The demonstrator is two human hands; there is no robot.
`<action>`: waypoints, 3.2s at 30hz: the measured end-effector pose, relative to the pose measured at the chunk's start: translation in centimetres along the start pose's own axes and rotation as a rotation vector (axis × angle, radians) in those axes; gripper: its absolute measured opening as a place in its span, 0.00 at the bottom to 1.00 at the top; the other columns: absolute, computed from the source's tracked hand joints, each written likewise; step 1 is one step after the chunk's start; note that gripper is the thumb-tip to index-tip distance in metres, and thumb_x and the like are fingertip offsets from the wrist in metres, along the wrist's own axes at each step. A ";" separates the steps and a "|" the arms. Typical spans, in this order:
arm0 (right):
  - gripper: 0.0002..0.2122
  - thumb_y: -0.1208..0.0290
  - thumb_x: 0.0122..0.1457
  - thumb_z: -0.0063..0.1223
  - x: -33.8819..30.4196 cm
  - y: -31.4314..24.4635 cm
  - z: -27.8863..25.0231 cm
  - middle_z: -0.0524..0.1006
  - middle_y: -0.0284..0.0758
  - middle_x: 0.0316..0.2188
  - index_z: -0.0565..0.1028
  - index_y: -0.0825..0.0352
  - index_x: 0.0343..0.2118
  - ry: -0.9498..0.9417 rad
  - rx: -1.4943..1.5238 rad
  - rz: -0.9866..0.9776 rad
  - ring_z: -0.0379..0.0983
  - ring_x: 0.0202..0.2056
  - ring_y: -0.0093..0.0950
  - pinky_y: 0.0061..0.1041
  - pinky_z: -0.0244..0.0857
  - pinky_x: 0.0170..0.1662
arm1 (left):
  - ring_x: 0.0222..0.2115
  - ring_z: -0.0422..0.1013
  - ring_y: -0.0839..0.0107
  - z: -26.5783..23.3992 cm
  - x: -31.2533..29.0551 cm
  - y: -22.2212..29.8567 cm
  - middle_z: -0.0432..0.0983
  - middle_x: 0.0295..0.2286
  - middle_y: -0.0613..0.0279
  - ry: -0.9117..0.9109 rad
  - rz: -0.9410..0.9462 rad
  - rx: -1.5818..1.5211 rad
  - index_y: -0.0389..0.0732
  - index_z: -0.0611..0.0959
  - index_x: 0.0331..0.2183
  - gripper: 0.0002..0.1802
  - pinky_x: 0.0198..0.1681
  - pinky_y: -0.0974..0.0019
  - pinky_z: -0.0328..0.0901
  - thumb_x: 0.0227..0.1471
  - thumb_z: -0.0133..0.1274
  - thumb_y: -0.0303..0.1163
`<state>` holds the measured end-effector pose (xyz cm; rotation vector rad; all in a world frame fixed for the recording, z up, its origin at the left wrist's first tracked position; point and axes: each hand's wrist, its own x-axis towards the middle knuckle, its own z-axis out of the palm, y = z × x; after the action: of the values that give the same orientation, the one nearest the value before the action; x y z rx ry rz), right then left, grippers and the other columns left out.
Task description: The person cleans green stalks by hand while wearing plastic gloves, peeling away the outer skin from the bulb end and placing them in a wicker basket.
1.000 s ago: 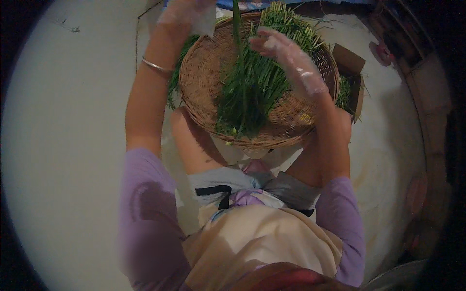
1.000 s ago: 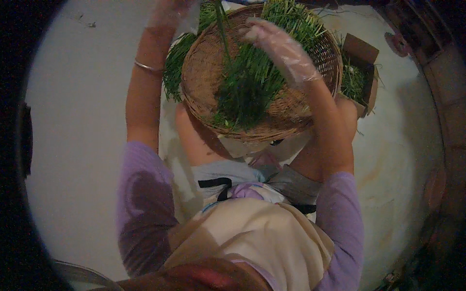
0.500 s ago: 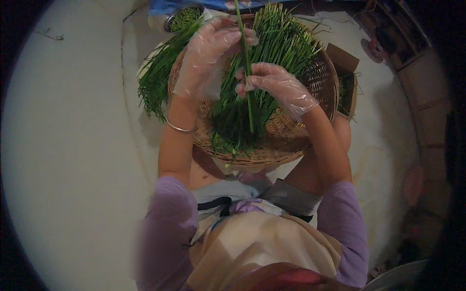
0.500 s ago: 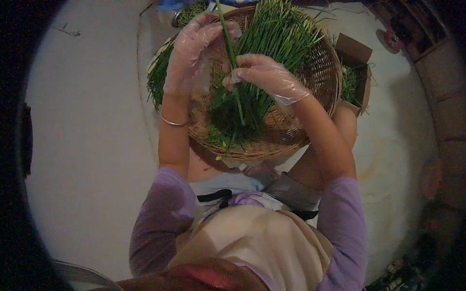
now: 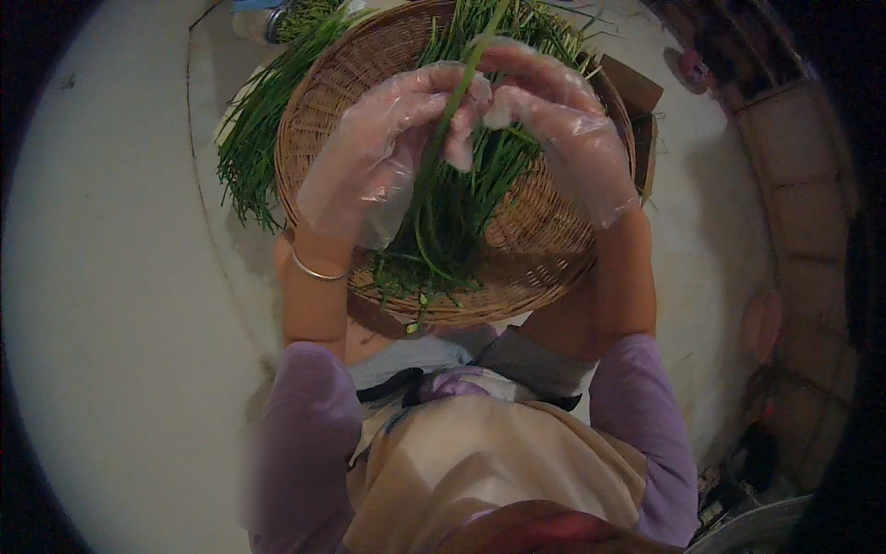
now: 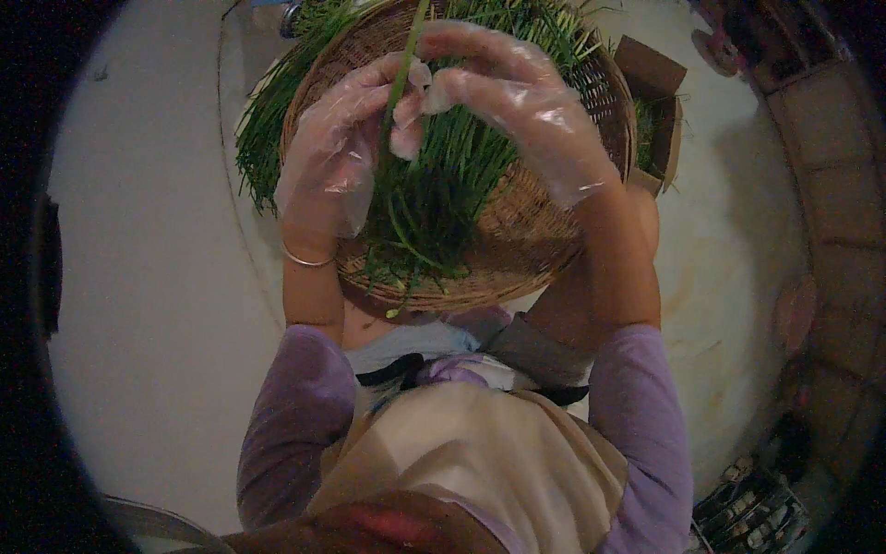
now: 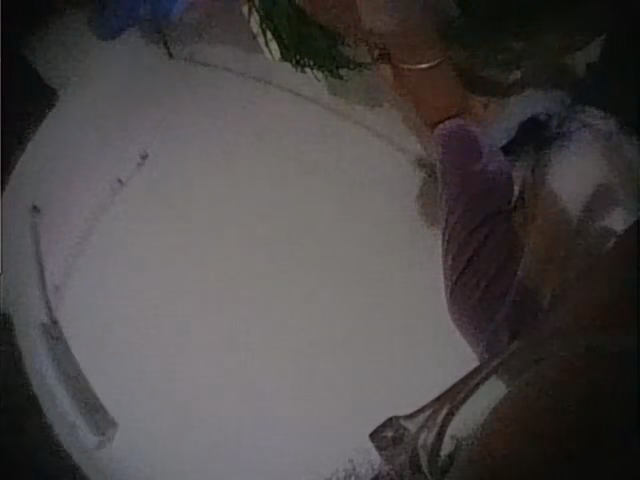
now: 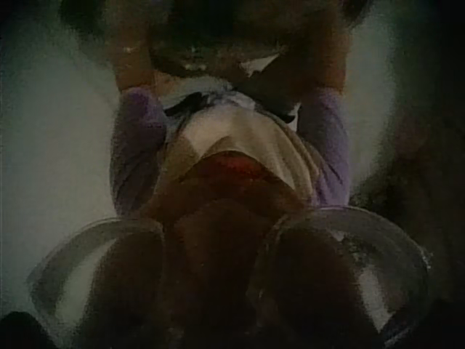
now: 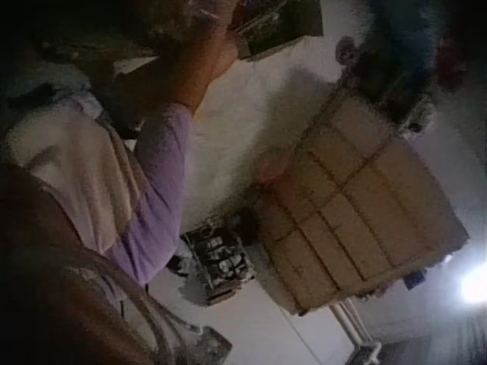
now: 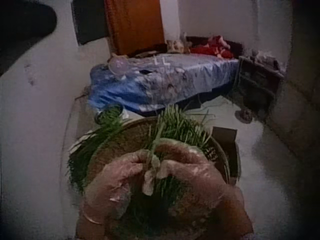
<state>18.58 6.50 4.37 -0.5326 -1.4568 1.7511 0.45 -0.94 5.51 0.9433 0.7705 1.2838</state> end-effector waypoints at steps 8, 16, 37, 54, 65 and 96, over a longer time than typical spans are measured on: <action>0.16 0.69 0.59 0.54 0.6 0.7 0.1 0.77 0.32 0.38 0.74 0.70 0.48 -0.034 0.003 0.017 0.70 0.36 0.20 0.21 0.65 0.43 | 0.23 0.59 0.79 -0.5 0.2 -0.5 0.63 0.23 0.70 0.078 0.073 0.184 0.33 0.77 0.40 0.21 0.27 0.74 0.55 0.62 0.43 0.43; 0.18 0.62 0.64 0.44 0.5 0.4 0.7 0.73 0.28 0.31 0.75 0.70 0.47 0.102 -0.067 0.037 0.66 0.31 0.18 0.19 0.62 0.37 | 0.22 0.61 0.77 0.8 -0.1 -0.3 0.66 0.22 0.66 0.036 0.158 0.280 0.33 0.78 0.38 0.24 0.27 0.74 0.56 0.60 0.43 0.47; 0.13 0.63 0.58 0.57 0.2 1.6 -0.6 0.76 0.26 0.29 0.77 0.66 0.41 0.045 0.065 0.139 0.66 0.26 0.15 0.15 0.59 0.28 | 0.26 0.69 0.75 -1.8 0.8 -1.3 0.74 0.26 0.63 0.000 0.287 0.342 0.36 0.77 0.43 0.22 0.30 0.73 0.64 0.60 0.47 0.47; 0.16 0.62 0.62 0.48 0.4 1.3 -1.4 0.74 0.32 0.38 0.72 0.71 0.44 0.149 0.252 -0.027 0.65 0.34 0.17 0.16 0.58 0.34 | 0.24 0.70 0.77 -1.6 1.2 -1.8 0.72 0.23 0.66 0.015 0.048 0.364 0.37 0.78 0.32 0.15 0.30 0.72 0.66 0.62 0.47 0.38; 0.13 0.69 0.65 0.42 1.2 2.8 -5.4 0.71 0.42 0.50 0.69 0.75 0.45 0.142 0.754 -0.265 0.66 0.46 0.28 0.19 0.65 0.48 | 0.23 0.69 0.76 -1.8 1.4 -1.9 0.71 0.22 0.66 -0.015 0.046 0.411 0.37 0.77 0.30 0.16 0.30 0.72 0.66 0.62 0.45 0.40; 0.08 0.68 0.58 0.58 0.7 2.0 -0.5 0.76 0.27 0.28 0.78 0.67 0.37 0.090 0.050 -0.002 0.68 0.27 0.16 0.16 0.60 0.30 | 0.24 0.71 0.76 -0.6 1.1 -2.3 0.74 0.23 0.65 0.069 0.116 0.352 0.36 0.80 0.34 0.13 0.35 0.75 0.65 0.59 0.50 0.36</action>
<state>17.97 7.28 2.48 -0.5759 -1.3470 1.7351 1.05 0.19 3.23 1.2448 1.0301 1.3104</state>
